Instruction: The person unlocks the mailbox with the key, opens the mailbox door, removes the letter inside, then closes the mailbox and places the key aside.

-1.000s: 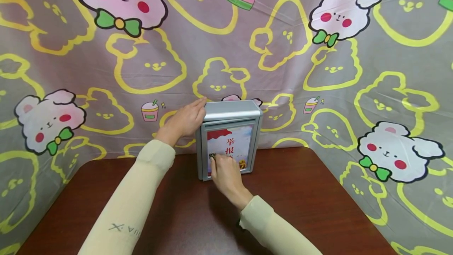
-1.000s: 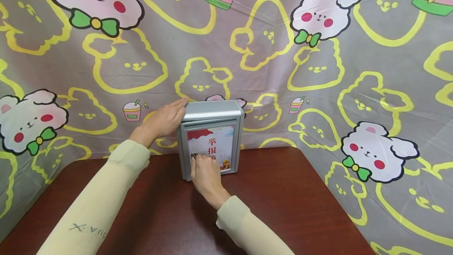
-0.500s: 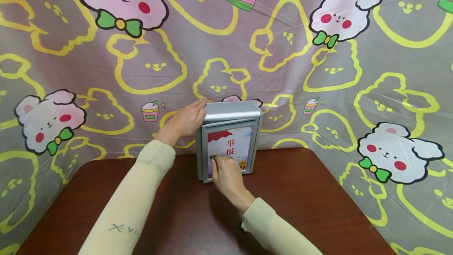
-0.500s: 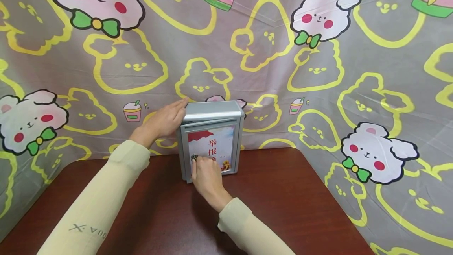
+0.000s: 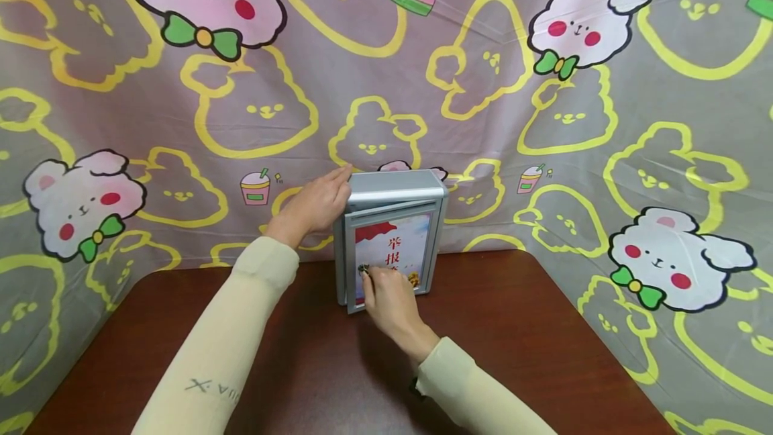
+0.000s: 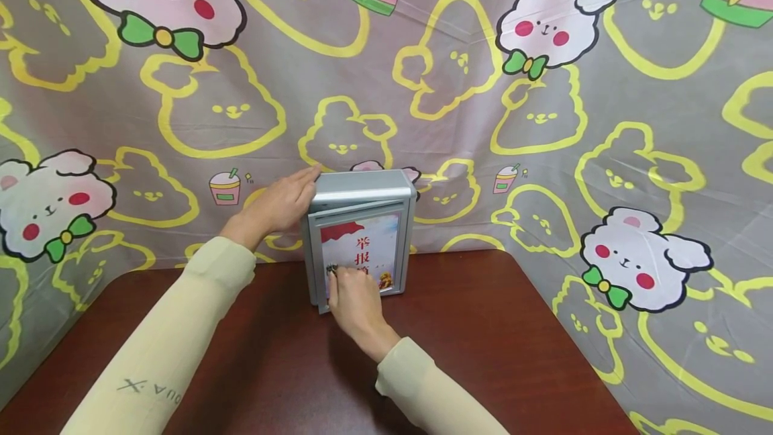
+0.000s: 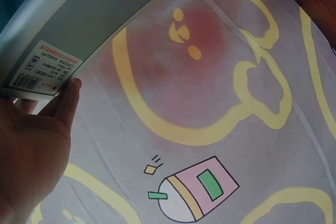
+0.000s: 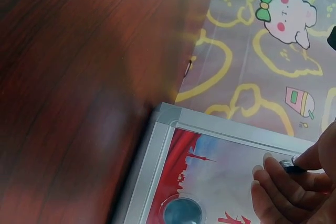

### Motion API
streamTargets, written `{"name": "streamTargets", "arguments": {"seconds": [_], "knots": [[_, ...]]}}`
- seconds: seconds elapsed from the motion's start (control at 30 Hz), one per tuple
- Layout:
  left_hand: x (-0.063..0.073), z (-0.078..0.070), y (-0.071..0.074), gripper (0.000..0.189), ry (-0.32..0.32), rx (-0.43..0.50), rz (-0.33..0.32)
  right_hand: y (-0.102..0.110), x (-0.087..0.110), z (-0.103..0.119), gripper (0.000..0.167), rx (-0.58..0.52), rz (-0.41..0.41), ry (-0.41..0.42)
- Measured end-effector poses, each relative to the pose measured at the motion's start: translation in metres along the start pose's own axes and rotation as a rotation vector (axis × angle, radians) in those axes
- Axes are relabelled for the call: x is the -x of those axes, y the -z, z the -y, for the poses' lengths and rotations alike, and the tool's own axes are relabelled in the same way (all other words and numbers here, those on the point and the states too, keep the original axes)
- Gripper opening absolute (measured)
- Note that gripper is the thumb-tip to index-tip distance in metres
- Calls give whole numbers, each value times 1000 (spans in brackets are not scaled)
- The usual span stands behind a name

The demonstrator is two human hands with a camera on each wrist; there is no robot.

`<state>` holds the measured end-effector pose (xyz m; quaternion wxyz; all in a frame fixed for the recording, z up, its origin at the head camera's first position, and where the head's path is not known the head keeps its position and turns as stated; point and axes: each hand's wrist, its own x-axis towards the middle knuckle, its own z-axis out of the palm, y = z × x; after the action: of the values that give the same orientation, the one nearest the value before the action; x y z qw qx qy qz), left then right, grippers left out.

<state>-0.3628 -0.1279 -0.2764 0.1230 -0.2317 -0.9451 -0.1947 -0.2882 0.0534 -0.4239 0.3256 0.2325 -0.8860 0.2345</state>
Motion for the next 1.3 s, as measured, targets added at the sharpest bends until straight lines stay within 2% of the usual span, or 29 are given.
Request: {"name": "streamTargets", "arguments": {"seconds": [0.43,0.8,1.3], "knots": [[1,-1,0,62,15,27,-5,4,2,-2,39,-46,38,-29],[3,-1,1,61,20,37,6,6,7,-3,42,-51,4,-15],[3,2,-1,62,8,48,-6,7,11,-3,43,-60,-2,-48]]}}
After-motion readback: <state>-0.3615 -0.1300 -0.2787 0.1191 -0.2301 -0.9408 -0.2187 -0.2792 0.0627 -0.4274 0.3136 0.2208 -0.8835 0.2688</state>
